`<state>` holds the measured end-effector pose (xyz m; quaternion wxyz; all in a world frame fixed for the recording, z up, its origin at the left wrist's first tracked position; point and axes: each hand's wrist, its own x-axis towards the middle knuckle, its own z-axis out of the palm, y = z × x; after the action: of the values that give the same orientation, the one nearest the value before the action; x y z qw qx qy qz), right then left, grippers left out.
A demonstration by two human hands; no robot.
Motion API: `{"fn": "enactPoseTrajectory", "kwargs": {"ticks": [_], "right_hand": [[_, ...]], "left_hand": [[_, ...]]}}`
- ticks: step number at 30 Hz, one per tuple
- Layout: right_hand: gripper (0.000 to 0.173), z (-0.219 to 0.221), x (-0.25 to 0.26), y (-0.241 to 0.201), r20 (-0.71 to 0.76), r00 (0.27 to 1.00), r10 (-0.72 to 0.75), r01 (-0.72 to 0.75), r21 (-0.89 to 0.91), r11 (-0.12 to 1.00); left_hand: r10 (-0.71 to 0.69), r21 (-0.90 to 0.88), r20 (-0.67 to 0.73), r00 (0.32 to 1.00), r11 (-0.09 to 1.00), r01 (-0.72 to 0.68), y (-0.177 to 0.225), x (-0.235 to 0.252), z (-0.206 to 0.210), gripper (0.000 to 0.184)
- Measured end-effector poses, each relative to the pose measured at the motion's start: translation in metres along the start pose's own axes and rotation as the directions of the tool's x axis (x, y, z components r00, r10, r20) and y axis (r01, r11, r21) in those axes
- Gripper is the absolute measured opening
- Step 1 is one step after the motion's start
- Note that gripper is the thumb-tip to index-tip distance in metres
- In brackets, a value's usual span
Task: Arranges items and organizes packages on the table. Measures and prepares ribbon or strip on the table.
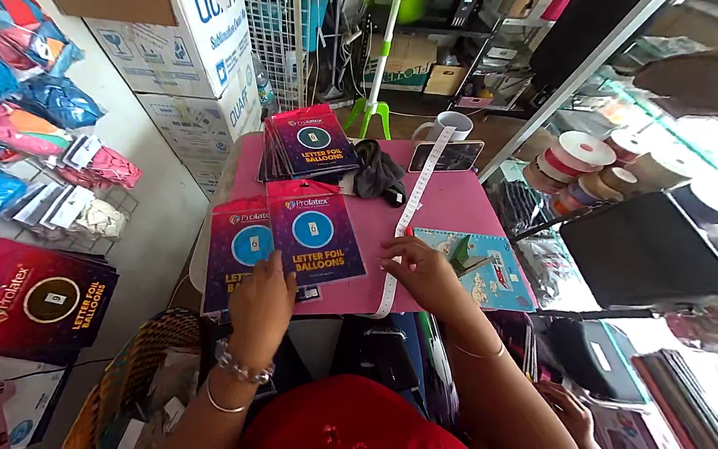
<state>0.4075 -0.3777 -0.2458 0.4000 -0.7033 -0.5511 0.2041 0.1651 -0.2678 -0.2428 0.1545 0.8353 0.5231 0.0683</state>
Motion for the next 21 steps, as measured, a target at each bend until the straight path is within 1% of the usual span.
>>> {"fn": "enactPoseTrajectory", "kwargs": {"ticks": [1,2,3,5,6,8,10,12,15,21], "right_hand": [[0.021,0.002,0.006,0.0,0.071,0.997,0.03,-0.029,-0.025,0.999],[0.022,0.005,0.011,-0.001,0.128,0.99,0.055,-0.048,-0.059,0.997],[0.023,0.01,0.016,-0.002,0.174,0.982,0.079,-0.061,-0.103,0.993],[0.024,0.019,0.023,-0.007,0.249,0.959,0.135,-0.087,-0.194,0.977],[0.024,0.022,0.026,-0.009,0.277,0.946,0.167,-0.102,-0.234,0.967],[0.024,0.028,0.031,-0.012,0.3,0.929,0.216,-0.122,-0.304,0.945],[0.025,0.03,0.033,-0.011,0.305,0.918,0.252,-0.139,-0.346,0.928],[0.024,0.033,0.033,-0.008,0.294,0.918,0.267,-0.157,-0.348,0.924],[0.024,0.037,0.033,-0.007,0.258,0.925,0.278,-0.179,-0.347,0.921],[0.023,0.043,0.034,-0.008,0.221,0.931,0.29,-0.192,-0.381,0.904]], "left_hand": [[0.082,0.03,-0.119,0.99,0.996,-0.079,0.004,-0.006,0.009,0.049],[0.183,0.048,-0.194,0.964,0.983,-0.177,0.007,-0.009,0.019,0.046],[0.287,0.068,-0.225,0.931,0.958,-0.279,0.01,-0.01,0.028,0.043],[0.446,0.055,-0.137,0.884,0.895,-0.443,0.017,-0.011,0.047,0.043],[0.494,0.033,-0.081,0.866,0.869,-0.493,0.02,-0.012,0.055,0.047],[0.527,0.029,0.009,0.85,0.849,-0.528,0.023,-0.014,0.066,0.056],[0.53,0.044,0.039,0.847,0.846,-0.532,0.023,-0.016,0.07,0.059],[0.538,0.049,0.033,0.842,0.841,-0.539,0.02,-0.014,0.071,0.058],[0.552,0.06,-0.017,0.833,0.833,-0.551,0.018,-0.013,0.073,0.057],[0.577,0.083,-0.066,0.814,0.816,-0.572,0.016,-0.012,0.075,0.058]]}}
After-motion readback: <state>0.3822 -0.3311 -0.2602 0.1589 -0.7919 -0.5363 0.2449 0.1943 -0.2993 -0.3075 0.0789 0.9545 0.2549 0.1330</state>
